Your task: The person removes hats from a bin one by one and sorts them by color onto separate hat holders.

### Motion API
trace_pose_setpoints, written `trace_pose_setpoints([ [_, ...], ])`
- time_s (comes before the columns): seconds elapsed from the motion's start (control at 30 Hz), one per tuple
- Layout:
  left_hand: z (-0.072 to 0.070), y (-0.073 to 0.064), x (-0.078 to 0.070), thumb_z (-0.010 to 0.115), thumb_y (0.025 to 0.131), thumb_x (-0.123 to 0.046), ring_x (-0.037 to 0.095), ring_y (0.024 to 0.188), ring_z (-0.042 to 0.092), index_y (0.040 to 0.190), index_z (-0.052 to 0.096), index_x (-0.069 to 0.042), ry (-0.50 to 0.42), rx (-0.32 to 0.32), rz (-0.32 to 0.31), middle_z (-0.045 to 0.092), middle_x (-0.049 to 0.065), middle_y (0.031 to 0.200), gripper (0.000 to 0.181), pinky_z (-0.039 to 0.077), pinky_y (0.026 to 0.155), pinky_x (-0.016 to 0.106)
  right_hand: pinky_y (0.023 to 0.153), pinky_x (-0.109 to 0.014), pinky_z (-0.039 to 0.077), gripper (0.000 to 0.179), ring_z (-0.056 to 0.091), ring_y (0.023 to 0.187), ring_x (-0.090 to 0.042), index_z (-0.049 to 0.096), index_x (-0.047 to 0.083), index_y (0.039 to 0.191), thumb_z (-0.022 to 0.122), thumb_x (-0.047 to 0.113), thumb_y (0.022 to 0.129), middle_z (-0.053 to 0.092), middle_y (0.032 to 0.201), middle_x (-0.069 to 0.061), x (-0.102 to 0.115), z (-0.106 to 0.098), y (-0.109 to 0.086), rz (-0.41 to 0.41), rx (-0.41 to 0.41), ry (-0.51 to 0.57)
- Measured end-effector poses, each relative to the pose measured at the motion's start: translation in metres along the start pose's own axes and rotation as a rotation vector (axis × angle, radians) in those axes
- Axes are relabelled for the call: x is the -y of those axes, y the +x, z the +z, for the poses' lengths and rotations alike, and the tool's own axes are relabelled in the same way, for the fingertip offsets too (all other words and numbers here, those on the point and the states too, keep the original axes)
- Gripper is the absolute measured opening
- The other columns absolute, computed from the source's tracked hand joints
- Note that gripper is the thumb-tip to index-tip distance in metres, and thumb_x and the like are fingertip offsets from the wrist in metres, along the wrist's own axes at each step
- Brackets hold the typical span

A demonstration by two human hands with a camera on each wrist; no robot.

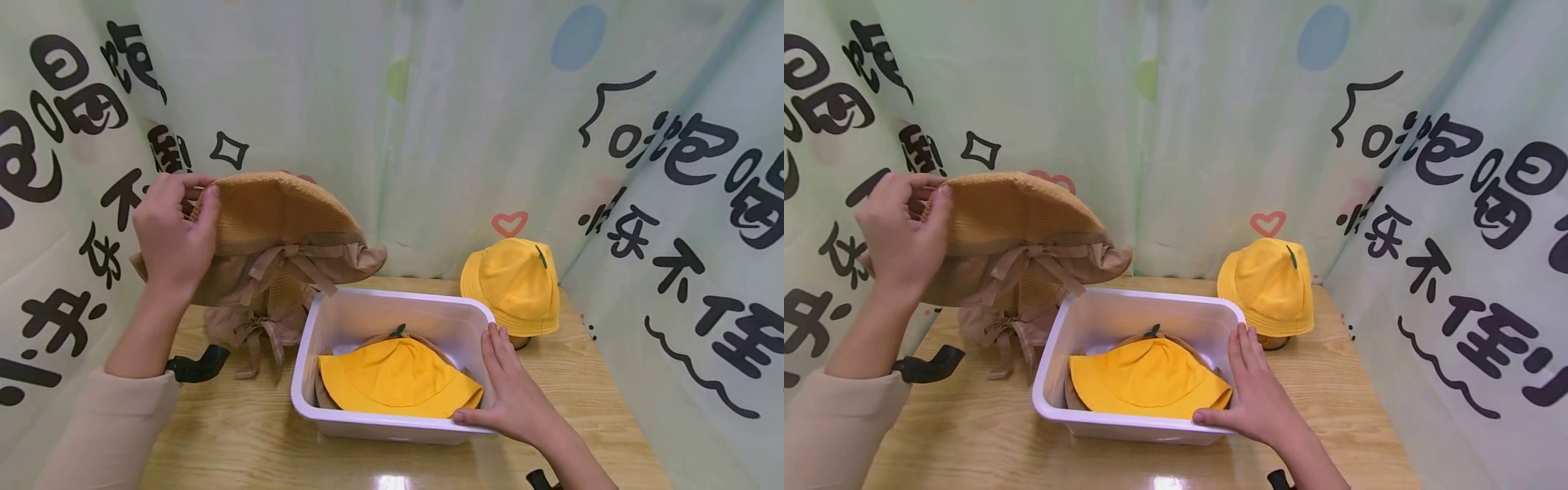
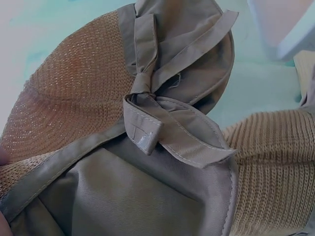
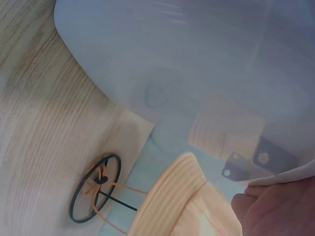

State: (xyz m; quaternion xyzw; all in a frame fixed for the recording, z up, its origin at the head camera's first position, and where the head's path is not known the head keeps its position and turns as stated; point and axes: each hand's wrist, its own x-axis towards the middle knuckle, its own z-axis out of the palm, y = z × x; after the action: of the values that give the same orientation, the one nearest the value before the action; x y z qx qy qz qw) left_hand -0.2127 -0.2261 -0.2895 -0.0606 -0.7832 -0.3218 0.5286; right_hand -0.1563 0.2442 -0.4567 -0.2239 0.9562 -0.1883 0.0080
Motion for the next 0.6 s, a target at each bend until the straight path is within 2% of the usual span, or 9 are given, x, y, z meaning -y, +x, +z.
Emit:
trace_pose_setpoints([
  [0.2, 0.000, 0.000, 0.009, 0.063, 0.095, -0.012, 0.015, 0.074, 0.053, 0.099, 0.073, 0.005, 0.022, -0.025, -0.018, 0.066, 0.022, 0.089, 0.020, 0.034, 0.071, 0.011, 0.112, -0.065, 0.026, 0.134, -0.006, 0.154, -0.036, 0.011, -0.003, 0.158, 0.076, 0.072, 0.068, -0.003, 0.166, -0.020, 0.001, -0.001, 0.000, -0.010, -0.002, 0.007],
  [0.3, -0.001, 0.000, 0.013, 0.063, 0.095, -0.012, 0.014, 0.074, 0.053, 0.100, 0.072, 0.005, 0.031, -0.032, -0.024, 0.066, 0.022, 0.089, 0.020, 0.034, 0.072, 0.010, 0.112, -0.066, 0.026, 0.135, -0.007, 0.154, -0.035, 0.009, -0.001, 0.158, 0.075, 0.073, 0.068, -0.004, 0.166, -0.020, 0.001, -0.002, 0.000, -0.012, 0.003, 0.009],
  [0.43, -0.001, -0.001, 0.018, 0.063, 0.095, -0.012, 0.015, 0.074, 0.053, 0.100, 0.072, 0.006, 0.036, -0.031, -0.030, 0.065, 0.023, 0.089, 0.020, 0.034, 0.072, 0.009, 0.112, -0.067, 0.025, 0.133, -0.005, 0.153, -0.037, 0.010, -0.001, 0.159, 0.074, 0.074, 0.069, -0.002, 0.166, -0.021, 0.001, -0.002, -0.001, -0.025, 0.002, -0.005],
  [0.6, -0.002, -0.002, 0.023, 0.064, 0.095, -0.012, 0.009, 0.076, 0.050, 0.100, 0.072, 0.005, 0.045, -0.038, -0.049, 0.066, 0.022, 0.090, 0.020, 0.033, 0.072, 0.009, 0.115, -0.067, 0.019, 0.123, -0.001, 0.152, -0.043, 0.016, 0.003, 0.159, 0.071, 0.073, 0.073, 0.001, 0.166, -0.024, 0.000, -0.007, 0.000, -0.050, 0.030, -0.033],
])
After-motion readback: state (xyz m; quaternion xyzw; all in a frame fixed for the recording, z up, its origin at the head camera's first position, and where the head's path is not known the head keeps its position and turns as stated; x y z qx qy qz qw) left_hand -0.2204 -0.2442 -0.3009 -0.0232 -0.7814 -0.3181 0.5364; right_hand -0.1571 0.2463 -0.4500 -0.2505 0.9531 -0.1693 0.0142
